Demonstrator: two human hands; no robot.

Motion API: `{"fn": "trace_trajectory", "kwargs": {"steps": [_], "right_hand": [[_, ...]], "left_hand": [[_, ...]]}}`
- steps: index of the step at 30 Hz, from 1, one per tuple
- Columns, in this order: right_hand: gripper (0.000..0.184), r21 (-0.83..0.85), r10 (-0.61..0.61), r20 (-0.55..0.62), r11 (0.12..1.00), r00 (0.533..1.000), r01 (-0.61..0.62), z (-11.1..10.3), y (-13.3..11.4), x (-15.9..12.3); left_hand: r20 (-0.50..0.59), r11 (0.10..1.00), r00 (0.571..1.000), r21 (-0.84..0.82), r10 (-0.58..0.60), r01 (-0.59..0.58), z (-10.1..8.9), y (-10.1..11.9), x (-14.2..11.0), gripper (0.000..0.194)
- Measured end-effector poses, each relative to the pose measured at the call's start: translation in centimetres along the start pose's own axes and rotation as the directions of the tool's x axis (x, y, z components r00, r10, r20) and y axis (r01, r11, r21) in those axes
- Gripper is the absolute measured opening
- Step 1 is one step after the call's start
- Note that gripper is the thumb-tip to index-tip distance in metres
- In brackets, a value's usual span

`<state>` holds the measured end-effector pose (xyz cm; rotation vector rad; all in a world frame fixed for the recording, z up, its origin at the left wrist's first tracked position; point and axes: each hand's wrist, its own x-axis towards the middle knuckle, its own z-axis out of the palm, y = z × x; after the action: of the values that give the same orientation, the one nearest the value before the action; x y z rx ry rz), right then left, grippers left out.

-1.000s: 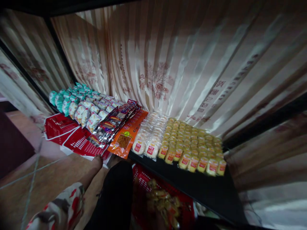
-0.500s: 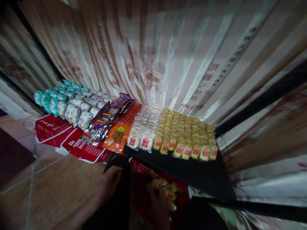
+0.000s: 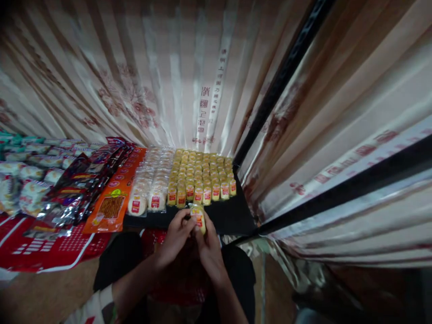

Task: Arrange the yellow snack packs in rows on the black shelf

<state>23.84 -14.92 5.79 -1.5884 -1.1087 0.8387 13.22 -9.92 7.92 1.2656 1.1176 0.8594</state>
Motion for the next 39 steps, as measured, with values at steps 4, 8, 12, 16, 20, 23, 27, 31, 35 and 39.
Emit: {"fn": "trace_trajectory", "kwargs": {"steps": [4,8,12,16,20,23,27,31,35,39], "right_hand": [[0.061,0.141,0.101,-0.107,0.986,0.989,-0.086,-0.6,1.1,1.3],[0.056,0.199,0.113,-0.096,0.976,0.989,-0.092,-0.8,1.9,2.3],[0.047,0.143,0.094,-0.107,0.987,0.99,-0.078,-0.1,2.5,2.8],[0.039,-0.078,0.006,-0.147,0.997,0.989,-0.017,1.5,3.0,3.5],[0.032,-0.207,-0.028,-0.142,0.978,0.99,-0.002,3.2,2.6,4.9],[0.024,-0.254,-0.049,-0.169,0.967,0.984,0.004,4.1,2.5,5.9],[0.021,-0.314,-0.122,-0.215,0.948,0.969,0.05,4.7,3.5,6.8],[0.018,-0.331,-0.188,-0.219,0.937,0.958,0.108,4.7,4.6,7.2],[0.018,-0.334,-0.244,-0.228,0.929,0.943,0.159,4.5,4.9,7.4],[0.023,-0.333,-0.275,-0.218,0.923,0.936,0.194,4.3,4.9,7.7]], "left_hand": [[-0.071,0.996,0.997,0.084,-0.002,0.008,1.7,-1.0,2.7,0.023],[-0.079,0.988,0.997,0.155,0.012,0.001,2.2,-2.0,3.9,0.023],[-0.101,0.982,0.995,0.189,0.008,0.011,1.6,-2.5,3.9,0.027],[-0.228,0.945,0.967,0.326,0.115,-0.035,0.6,-3.1,3.7,0.024],[-0.285,0.883,0.927,0.46,0.244,-0.091,-0.6,-3.5,4.3,0.018],[-0.264,0.807,0.909,0.578,0.324,-0.12,-0.9,-3.8,5.0,0.019],[-0.22,0.713,0.9,0.689,0.376,-0.129,-0.8,-4.8,5.8,0.021],[-0.186,0.684,0.882,0.705,0.433,-0.187,-0.5,-6.3,6.2,0.021],[-0.169,0.638,0.855,0.738,0.491,-0.22,-0.4,-7.0,6.4,0.019],[-0.143,0.576,0.851,0.79,0.505,-0.209,0.0,-7.0,6.5,0.021]]}}
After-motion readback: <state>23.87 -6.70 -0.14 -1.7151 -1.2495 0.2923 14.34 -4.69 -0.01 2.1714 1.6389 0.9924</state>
